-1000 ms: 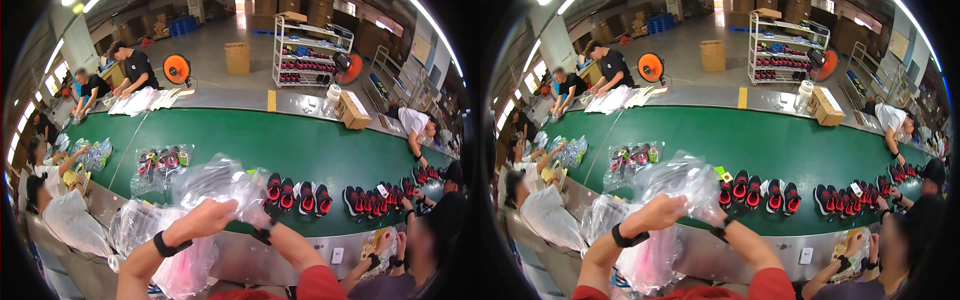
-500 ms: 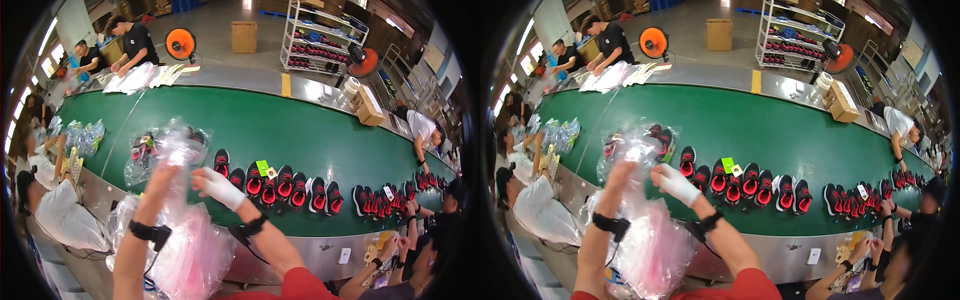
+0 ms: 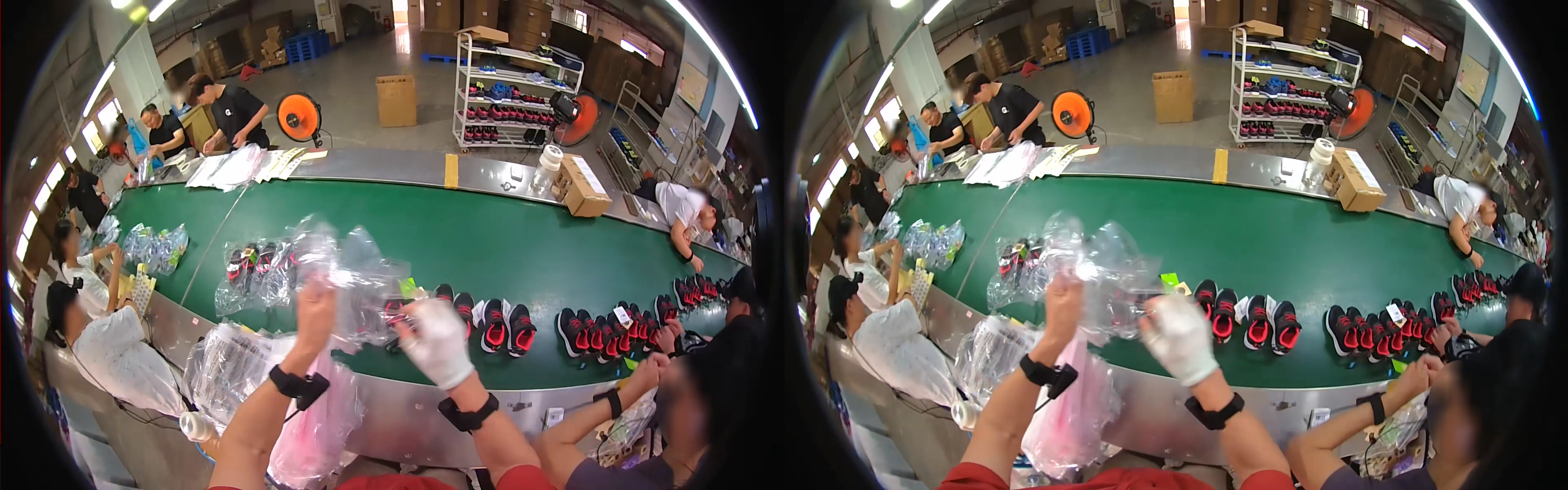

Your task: The person picks up black and red sneakers from a green conveyor belt and places them into clear plastic bags. The person works continuously along the line, handling multiple pairs of shoes and packaging materials in a warehouse setting.

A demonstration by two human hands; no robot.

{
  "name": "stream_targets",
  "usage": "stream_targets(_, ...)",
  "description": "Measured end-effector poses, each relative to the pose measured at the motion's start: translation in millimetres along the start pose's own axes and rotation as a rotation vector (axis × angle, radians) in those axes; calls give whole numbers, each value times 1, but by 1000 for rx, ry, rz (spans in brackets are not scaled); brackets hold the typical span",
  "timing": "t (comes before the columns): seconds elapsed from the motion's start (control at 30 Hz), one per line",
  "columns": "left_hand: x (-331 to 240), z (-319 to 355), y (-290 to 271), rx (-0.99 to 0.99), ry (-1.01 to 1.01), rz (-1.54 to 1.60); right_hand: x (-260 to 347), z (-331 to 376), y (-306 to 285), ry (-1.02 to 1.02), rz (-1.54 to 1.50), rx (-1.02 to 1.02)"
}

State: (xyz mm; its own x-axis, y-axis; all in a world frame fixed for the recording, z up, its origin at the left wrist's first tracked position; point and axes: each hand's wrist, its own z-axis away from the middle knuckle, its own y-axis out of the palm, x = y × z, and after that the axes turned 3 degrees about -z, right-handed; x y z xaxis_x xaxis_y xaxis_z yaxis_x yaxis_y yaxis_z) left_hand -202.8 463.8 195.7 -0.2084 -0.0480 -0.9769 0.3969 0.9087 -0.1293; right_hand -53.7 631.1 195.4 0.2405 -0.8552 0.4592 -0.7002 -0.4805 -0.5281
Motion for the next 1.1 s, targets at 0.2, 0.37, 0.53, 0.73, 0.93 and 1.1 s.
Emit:
stream_targets(0.2,-36,119,77,716,495,-244,-46,44,56,129,47,574)
stream_targets(0.37,-21,86,18,589,310,-695,-82,47,95,35,110,582)
stream_targets(0.53,10,-39,-66,-151,159,-359,31,-31,121,77,42,525)
stream_targets(0.73,1,-66,-156,-395,99,-154,9,-71,100,667,-732,-13)
stream_targets(0.93,2,-71,-183,-405,63,-159,-68,-3,264,688,-45,934)
stream_targets(1.1,13,-53,-177,-288,-9,-243,-65,25,365,494,444,909)
